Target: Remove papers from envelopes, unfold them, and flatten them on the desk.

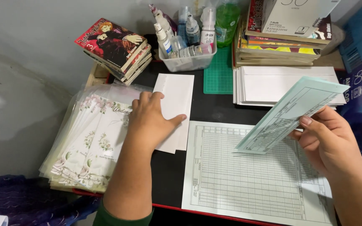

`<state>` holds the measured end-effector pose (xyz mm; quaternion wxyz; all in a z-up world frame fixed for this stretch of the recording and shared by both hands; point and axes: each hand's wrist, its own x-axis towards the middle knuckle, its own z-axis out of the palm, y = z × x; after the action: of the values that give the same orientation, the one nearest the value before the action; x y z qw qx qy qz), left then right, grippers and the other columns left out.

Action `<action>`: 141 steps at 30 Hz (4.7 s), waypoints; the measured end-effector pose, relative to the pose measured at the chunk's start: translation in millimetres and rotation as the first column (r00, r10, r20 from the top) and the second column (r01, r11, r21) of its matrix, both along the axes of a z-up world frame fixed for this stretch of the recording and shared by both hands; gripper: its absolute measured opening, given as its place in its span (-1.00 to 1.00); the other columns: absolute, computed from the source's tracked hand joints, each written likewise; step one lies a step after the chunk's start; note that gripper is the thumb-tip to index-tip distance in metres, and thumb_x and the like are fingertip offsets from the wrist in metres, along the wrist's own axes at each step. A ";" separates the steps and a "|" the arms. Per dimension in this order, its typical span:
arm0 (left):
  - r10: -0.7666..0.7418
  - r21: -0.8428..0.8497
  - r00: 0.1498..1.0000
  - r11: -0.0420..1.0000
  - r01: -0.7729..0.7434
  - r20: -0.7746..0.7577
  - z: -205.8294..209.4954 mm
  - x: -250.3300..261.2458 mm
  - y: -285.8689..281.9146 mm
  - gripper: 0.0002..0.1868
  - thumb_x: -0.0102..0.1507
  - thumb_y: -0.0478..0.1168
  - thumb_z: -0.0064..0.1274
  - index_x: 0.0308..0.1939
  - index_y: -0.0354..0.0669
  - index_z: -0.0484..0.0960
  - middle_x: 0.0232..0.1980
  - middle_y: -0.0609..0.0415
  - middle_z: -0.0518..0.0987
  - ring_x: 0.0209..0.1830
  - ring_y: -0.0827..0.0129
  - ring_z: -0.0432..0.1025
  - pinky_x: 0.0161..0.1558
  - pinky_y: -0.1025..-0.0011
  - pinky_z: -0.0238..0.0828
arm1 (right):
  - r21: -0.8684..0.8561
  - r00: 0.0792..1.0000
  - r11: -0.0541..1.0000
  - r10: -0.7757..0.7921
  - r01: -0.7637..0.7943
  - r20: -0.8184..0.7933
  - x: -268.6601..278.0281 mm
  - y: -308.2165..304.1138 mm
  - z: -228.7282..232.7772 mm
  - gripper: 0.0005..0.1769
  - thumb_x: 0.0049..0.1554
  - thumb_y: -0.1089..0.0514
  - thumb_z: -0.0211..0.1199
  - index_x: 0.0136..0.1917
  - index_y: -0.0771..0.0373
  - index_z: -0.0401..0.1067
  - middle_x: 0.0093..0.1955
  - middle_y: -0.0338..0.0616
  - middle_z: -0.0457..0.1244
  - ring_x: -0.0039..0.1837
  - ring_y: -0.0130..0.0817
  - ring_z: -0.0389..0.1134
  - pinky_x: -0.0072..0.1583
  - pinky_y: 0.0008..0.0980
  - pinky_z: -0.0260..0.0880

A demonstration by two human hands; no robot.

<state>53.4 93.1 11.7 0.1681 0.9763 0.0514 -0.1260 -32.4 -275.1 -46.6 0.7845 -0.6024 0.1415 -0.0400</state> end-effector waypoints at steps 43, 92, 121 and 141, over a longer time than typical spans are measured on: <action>-0.434 -0.850 0.818 0.187 0.492 0.377 12.8 -67.3 -88.4 -0.27 0.08 0.04 0.31 0.25 -0.16 0.45 0.16 0.01 0.59 0.16 0.25 0.53 0.11 0.34 0.57 | -0.328 0.799 0.775 0.594 -0.541 0.086 -18.9 31.3 34.7 -0.33 0.10 0.05 0.35 0.47 0.21 0.42 0.08 -0.20 -0.03 0.12 -0.31 0.14 0.17 -0.30 0.35; 0.300 -0.989 0.942 0.073 0.131 0.147 -8.6 2.4 -23.2 -0.53 0.35 0.21 -0.14 -0.42 -0.07 0.40 -0.45 0.22 0.34 -0.44 0.50 0.21 -0.36 0.46 0.09 | -0.467 0.885 0.758 -0.329 0.456 0.331 2.9 -6.0 36.0 -0.79 0.57 0.05 -0.04 0.06 0.12 0.16 -0.01 -0.34 0.17 0.03 -0.55 0.17 0.10 -0.51 0.24; -0.763 -0.992 0.643 0.120 0.046 -0.063 5.7 -20.6 -11.4 -0.22 0.14 -0.13 0.32 0.39 -0.26 0.38 0.28 -0.05 0.53 0.29 0.19 0.45 0.26 0.18 0.46 | 0.476 0.896 0.767 0.427 -0.431 0.123 8.4 10.1 36.9 -0.04 0.15 -0.58 -0.07 0.43 0.24 0.21 0.29 0.32 0.26 0.16 0.22 0.41 0.02 0.06 0.45; -0.720 -0.724 0.693 -0.460 -0.515 -0.036 -17.1 17.6 -5.9 -0.23 0.23 0.05 -0.02 0.45 -0.28 0.34 0.38 -0.15 0.48 0.38 0.03 0.37 0.39 0.05 0.32 | -0.245 0.933 0.917 -0.250 0.314 0.259 -10.2 -12.6 46.0 -0.93 0.27 0.24 0.14 0.00 0.08 0.34 -0.12 -0.34 0.25 -0.11 -0.57 0.26 0.00 -0.55 0.33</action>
<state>71.1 87.2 -5.4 0.8487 0.1795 -0.1613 -0.4706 -42.6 -287.8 -0.5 0.6872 -0.6729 0.1314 -0.2403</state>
